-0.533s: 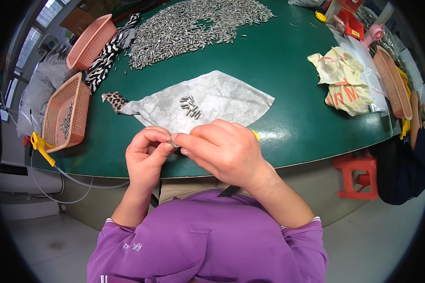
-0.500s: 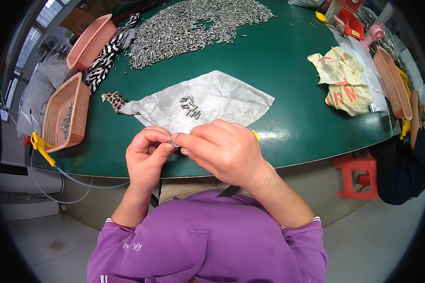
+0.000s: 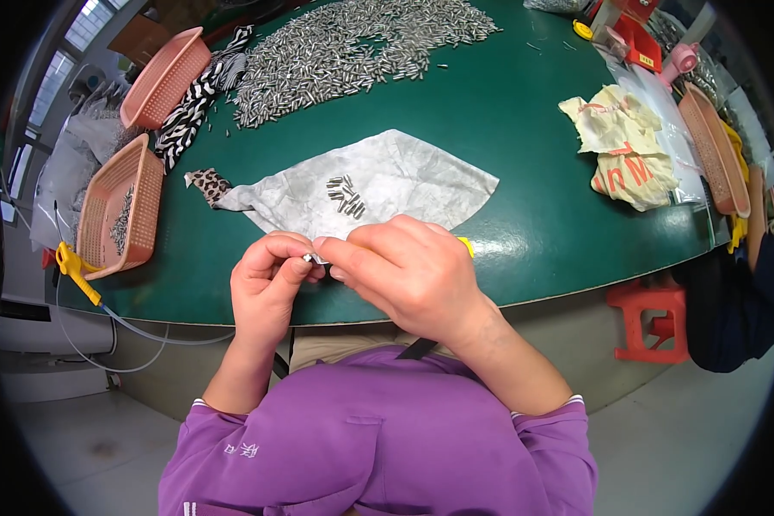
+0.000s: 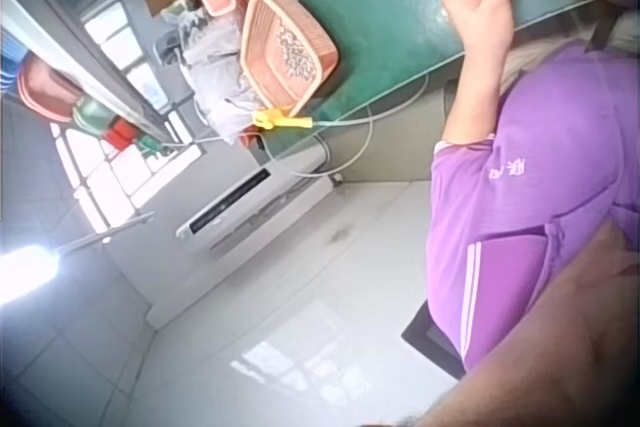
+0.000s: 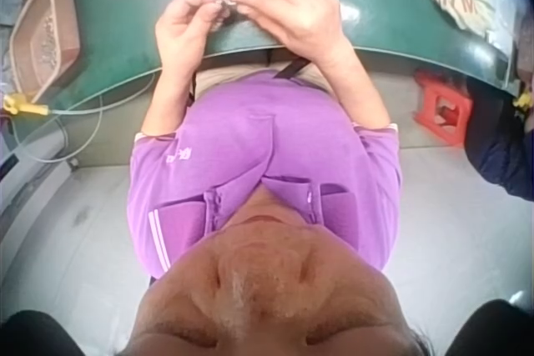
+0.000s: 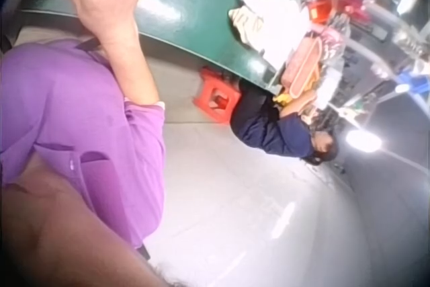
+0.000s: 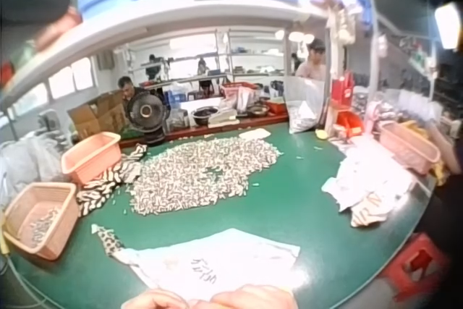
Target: Inserting small metal pins into fabric strips and using a lighter to seal or heat-set them at a factory workbench.
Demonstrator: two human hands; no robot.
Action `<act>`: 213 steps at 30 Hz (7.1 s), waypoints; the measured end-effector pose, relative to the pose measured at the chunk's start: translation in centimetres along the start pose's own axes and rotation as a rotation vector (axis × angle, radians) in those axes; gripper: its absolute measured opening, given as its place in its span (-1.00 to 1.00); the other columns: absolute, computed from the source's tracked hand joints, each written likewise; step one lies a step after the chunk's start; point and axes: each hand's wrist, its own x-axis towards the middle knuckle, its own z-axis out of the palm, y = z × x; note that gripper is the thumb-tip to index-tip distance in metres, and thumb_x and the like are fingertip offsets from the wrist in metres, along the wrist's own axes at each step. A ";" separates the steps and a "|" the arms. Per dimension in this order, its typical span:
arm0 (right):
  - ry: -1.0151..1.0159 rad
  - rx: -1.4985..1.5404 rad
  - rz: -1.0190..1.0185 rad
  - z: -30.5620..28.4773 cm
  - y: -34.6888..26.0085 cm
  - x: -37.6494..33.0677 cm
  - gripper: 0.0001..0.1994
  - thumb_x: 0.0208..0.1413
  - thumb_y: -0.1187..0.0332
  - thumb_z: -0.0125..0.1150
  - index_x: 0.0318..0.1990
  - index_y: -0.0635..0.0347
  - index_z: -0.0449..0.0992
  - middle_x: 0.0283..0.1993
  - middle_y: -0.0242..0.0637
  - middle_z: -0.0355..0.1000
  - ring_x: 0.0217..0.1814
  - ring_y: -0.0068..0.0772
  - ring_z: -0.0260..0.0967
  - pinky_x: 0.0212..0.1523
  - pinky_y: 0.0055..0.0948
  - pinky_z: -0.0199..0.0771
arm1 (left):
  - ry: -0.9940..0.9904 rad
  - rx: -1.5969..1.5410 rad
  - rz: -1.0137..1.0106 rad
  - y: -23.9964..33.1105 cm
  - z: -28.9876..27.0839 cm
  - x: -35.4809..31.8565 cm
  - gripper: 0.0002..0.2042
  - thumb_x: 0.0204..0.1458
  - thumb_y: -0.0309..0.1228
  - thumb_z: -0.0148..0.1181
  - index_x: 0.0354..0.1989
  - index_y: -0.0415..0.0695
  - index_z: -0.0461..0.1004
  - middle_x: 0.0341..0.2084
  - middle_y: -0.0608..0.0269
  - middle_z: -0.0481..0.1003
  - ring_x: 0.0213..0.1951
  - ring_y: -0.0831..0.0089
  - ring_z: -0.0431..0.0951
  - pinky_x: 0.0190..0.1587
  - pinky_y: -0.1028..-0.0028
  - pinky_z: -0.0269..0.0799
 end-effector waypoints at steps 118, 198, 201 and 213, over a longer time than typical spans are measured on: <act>-0.032 -0.002 0.001 0.1 0.0 -0.1 -0.71 -0.13 0.41 0.40 -0.15 0.04 0.66 -0.39 -0.43 0.50 -0.50 -0.41 0.38 -0.51 -0.46 0.36 | -0.024 0.361 0.116 0.0 0.3 0.2 -0.93 0.15 -0.52 0.24 -0.35 -0.24 0.50 -0.45 0.29 0.49 -0.44 0.60 0.46 -0.38 0.59 0.38; -0.048 0.037 0.009 -0.1 0.2 0.1 -0.69 -0.15 0.44 0.38 -0.16 -0.01 0.66 -0.40 -0.44 0.49 -0.51 -0.41 0.37 -0.51 -0.46 0.36 | -0.037 0.257 -0.018 0.0 0.0 0.2 -0.95 0.13 -0.53 0.24 -0.31 -0.24 0.51 -0.46 0.29 0.50 -0.44 0.57 0.48 -0.36 0.56 0.40; -0.064 -0.003 0.006 0.0 0.2 0.1 -0.67 -0.17 0.44 0.38 -0.15 -0.03 0.66 -0.39 -0.45 0.48 -0.50 -0.42 0.36 -0.51 -0.46 0.35 | -0.051 0.309 -0.015 0.0 0.1 0.3 -0.96 0.12 -0.54 0.24 -0.32 -0.24 0.51 -0.46 0.28 0.50 -0.41 0.57 0.49 -0.35 0.57 0.40; -0.011 0.045 0.024 -0.2 0.0 0.0 -0.68 -0.15 0.45 0.39 -0.14 0.07 0.66 -0.41 -0.41 0.52 -0.49 -0.42 0.41 -0.51 -0.45 0.36 | 0.003 0.051 0.035 -0.2 0.1 -0.1 -0.83 0.01 -0.73 0.27 -0.25 -0.27 0.47 -0.23 0.24 0.47 -0.24 0.57 0.51 -0.17 0.57 0.49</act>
